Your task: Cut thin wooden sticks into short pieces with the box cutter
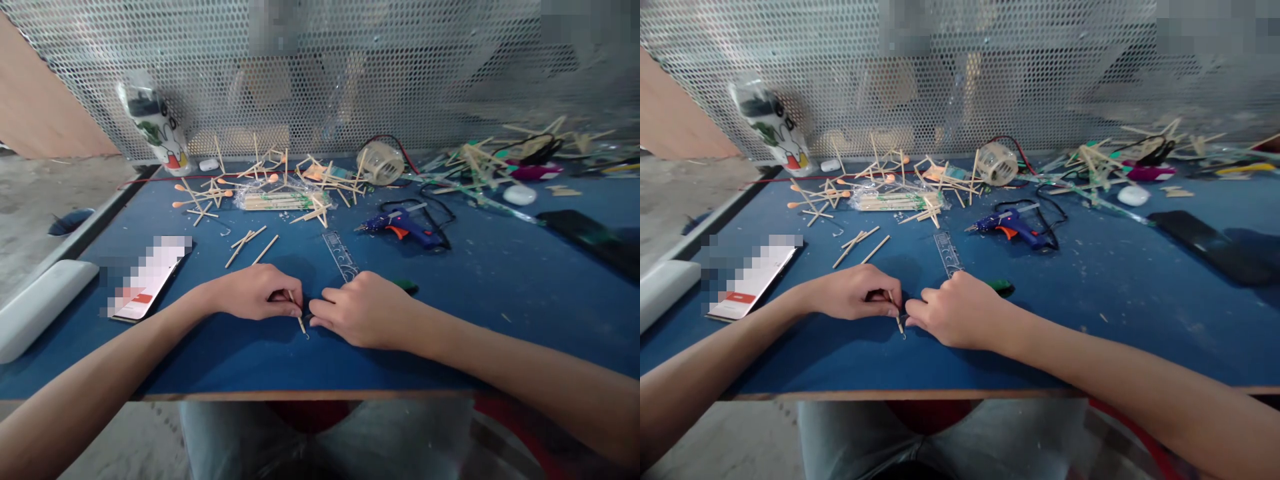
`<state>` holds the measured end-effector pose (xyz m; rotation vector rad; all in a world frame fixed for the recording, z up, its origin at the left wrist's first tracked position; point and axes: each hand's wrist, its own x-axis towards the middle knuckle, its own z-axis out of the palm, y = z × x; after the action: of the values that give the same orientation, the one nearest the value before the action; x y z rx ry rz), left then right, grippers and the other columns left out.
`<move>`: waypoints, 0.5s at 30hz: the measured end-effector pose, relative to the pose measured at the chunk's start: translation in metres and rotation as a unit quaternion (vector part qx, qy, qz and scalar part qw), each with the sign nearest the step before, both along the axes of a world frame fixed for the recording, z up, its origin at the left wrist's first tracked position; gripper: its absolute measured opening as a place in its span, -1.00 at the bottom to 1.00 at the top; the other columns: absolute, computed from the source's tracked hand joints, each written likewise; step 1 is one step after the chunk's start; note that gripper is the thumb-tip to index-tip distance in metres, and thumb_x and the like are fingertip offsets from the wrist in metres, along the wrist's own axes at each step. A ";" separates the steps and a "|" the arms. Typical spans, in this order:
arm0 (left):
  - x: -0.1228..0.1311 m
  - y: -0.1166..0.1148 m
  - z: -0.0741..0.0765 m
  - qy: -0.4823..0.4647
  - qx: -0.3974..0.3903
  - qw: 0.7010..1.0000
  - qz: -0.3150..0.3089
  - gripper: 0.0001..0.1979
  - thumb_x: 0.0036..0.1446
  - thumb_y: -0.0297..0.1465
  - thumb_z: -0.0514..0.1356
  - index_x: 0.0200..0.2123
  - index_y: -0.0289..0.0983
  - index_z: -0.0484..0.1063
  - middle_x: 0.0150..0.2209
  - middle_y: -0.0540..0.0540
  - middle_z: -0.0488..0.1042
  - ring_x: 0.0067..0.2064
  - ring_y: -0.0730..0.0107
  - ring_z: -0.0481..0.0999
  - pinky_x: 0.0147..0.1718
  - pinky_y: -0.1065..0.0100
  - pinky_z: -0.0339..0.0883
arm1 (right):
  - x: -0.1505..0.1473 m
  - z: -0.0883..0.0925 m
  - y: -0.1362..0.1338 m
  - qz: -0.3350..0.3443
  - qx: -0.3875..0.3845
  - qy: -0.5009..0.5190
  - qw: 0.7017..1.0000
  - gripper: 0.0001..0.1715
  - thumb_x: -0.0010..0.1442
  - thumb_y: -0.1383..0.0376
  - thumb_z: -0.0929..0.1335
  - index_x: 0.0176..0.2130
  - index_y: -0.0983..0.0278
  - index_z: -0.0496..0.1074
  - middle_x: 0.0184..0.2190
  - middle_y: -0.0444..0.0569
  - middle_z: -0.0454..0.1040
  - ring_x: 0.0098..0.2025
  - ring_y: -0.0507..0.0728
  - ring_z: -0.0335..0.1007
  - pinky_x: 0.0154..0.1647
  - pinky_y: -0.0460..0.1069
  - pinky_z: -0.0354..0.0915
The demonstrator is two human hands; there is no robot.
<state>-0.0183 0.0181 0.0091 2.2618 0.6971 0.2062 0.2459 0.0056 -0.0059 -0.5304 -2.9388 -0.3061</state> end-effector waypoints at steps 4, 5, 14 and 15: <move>0.000 0.001 0.000 -0.004 -0.002 1.000 -0.003 -0.85 0.38 -0.31 0.29 -0.19 -0.28 0.58 -0.41 0.01 0.56 -0.44 0.55 0.42 -0.41 0.53 0.21 | -0.002 -0.001 -0.004 0.002 0.003 -0.003 1.000 -0.64 0.55 0.13 0.21 -0.23 0.21 0.42 -0.45 -0.16 0.54 -0.57 0.04 0.30 -0.46 0.05 -0.33; 0.001 0.002 -0.001 -0.006 -0.007 1.000 -0.004 -0.85 0.38 -0.31 0.29 -0.19 -0.29 0.58 -0.41 0.01 0.57 -0.43 0.55 0.43 -0.40 0.54 0.22 | -0.003 -0.002 -0.005 0.001 0.005 0.001 1.000 -0.65 0.55 0.12 0.22 -0.23 0.21 0.42 -0.46 -0.17 0.53 -0.57 0.06 0.30 -0.46 0.06 -0.34; 0.001 0.004 -0.001 -0.018 -0.019 1.000 -0.007 -0.87 0.35 -0.33 0.31 -0.19 -0.28 0.59 -0.44 0.03 0.56 -0.45 0.56 0.43 -0.41 0.53 0.21 | -0.009 0.006 -0.009 -0.016 -0.022 -0.063 0.998 -0.67 0.53 0.10 0.24 -0.19 0.20 0.45 -0.47 -0.14 0.57 -0.58 0.10 0.36 -0.48 0.06 -0.32; 0.001 0.003 -0.002 -0.017 -0.016 1.000 -0.006 -0.87 0.35 -0.33 0.31 -0.20 -0.28 0.59 -0.44 0.03 0.55 -0.45 0.55 0.43 -0.42 0.52 0.20 | -0.009 0.007 -0.010 -0.021 -0.021 -0.065 0.997 -0.67 0.52 0.10 0.24 -0.19 0.21 0.45 -0.48 -0.13 0.56 -0.58 0.11 0.36 -0.48 0.07 -0.31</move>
<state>-0.0172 0.0215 0.0075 2.2257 0.6648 0.2255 0.2366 -0.0048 0.0011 -0.6009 -3.0689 -0.2943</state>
